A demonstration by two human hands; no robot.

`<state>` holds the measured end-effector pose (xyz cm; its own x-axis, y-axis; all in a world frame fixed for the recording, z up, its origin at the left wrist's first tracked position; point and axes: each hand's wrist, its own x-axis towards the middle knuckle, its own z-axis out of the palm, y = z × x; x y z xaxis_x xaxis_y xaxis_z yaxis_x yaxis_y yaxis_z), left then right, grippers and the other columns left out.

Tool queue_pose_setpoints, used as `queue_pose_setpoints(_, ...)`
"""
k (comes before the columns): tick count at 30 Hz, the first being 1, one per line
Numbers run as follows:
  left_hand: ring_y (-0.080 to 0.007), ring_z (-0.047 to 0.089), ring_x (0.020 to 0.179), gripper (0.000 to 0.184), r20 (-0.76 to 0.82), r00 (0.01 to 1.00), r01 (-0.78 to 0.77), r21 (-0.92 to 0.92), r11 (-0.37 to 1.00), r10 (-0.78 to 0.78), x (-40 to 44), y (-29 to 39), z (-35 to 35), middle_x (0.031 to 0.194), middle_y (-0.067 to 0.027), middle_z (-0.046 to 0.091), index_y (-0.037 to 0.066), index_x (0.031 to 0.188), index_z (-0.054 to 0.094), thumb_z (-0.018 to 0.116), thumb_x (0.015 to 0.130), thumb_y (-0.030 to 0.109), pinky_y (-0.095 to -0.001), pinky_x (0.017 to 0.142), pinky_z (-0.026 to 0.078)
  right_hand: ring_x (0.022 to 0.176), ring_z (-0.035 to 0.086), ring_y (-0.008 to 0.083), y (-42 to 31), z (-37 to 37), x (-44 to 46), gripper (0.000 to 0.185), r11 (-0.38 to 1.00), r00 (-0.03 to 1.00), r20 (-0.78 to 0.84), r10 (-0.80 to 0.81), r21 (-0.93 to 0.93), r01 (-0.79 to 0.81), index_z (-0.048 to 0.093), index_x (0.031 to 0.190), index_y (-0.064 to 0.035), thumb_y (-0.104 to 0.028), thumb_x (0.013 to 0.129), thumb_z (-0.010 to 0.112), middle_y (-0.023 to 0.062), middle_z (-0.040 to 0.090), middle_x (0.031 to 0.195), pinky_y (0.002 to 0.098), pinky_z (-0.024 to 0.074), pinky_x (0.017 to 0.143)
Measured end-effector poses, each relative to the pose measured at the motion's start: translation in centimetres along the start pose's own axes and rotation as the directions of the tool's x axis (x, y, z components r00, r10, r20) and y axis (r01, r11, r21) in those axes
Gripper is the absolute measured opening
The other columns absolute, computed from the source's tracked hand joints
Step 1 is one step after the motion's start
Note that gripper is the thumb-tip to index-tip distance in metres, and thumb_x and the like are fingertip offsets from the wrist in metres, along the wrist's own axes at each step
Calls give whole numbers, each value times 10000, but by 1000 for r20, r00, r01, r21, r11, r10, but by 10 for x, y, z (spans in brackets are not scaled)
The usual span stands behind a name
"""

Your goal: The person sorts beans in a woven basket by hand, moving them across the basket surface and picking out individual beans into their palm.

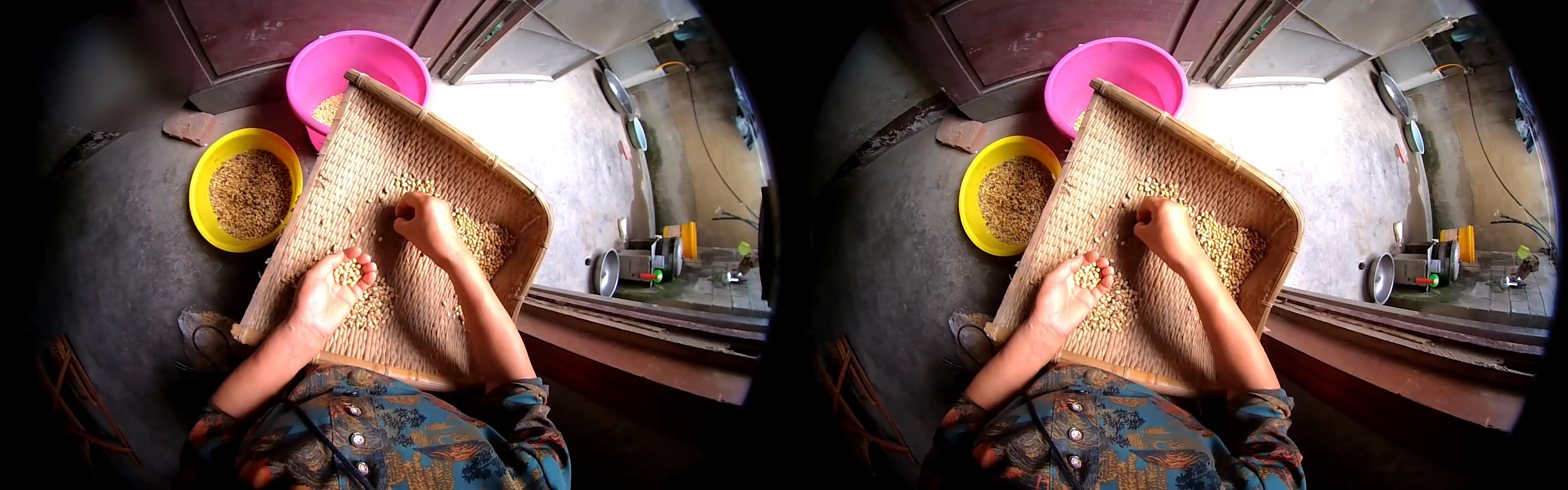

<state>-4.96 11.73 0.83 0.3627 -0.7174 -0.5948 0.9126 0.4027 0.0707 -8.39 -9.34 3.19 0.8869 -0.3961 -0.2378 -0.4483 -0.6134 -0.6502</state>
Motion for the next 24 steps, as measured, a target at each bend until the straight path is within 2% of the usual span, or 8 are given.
queue_pose_setpoints(3,-276,572,979,215,19,1000,-13,23,1000,12,-3,-1,3,1021,-164,568,-46,1076,516,496,942,121,-392,905,502,690,638,148,-24,-20,-19,83,928,983,124,134,332,-169,643,868,12,22,787,628,76,671,787,300,540,633)
queue_pose_setpoints(5,-282,574,989,223,21,1000,-14,11,1000,13,-4,-2,9,1025,-160,571,-50,1084,519,482,948,123,-401,922,496,711,634,121,-27,-16,-37,91,850,981,193,-27,520,-79,652,914,-4,-15,824,660,60,666,838,264,550,638)
queue_pose_setpoints(6,-294,576,1012,239,32,999,-34,1,999,34,-3,-3,8,1045,-166,582,-46,1089,528,445,967,141,-418,946,484,757,641,128,-38,-19,-43,128,853,967,240,-90,519,-50,651,963,-1,-38,842,669,68,662,872,255,557,680)
queue_pose_setpoints(9,-306,573,1047,258,53,998,25,-63,998,-22,0,0,0,1080,-184,588,-44,1104,532,421,977,152,-431,955,476,761,649,146,-26,-13,-38,141,991,999,-2,-52,121,52,652,977,4,-43,846,666,85,665,871,263,556,685)
queue_pose_setpoints(14,-330,560,1100,298,52,998,-16,-52,998,19,-2,2,3,1131,-209,587,-47,1149,531,407,984,168,-434,990,451,767,634,375,-6,27,-38,154,957,972,-15,-233,-184,226,588,896,5,-80,780,641,201,620,853,433,524,711)
queue_pose_setpoints(19,-340,526,1169,358,111,993,-37,-47,998,42,0,6,-2,1208,-221,562,-56,1219,503,402,984,195,-442,1029,419,735,635,348,-4,30,-38,112,921,973,-4,-231,-322,218,554,853,12,-41,762,595,214,607,793,419,532,684)
queue_pose_setpoints(21,-339,520,1178,371,123,991,-40,-50,998,46,-1,5,0,1208,-221,562,-57,1233,496,402,985,201,-443,1035,414,697,630,313,-2,23,-36,87,979,995,45,-91,-177,97,568,833,17,-25,761,593,196,612,767,407,536,677)
queue_pose_setpoints(24,-339,508,1194,392,154,987,-35,-53,998,43,-3,6,3,1216,-220,557,-59,1250,486,399,985,216,-446,1051,398,689,639,239,-9,9,-42,121,994,999,4,-33,106,33,596,882,41,-33,788,619,155,646,798,336,532,670)
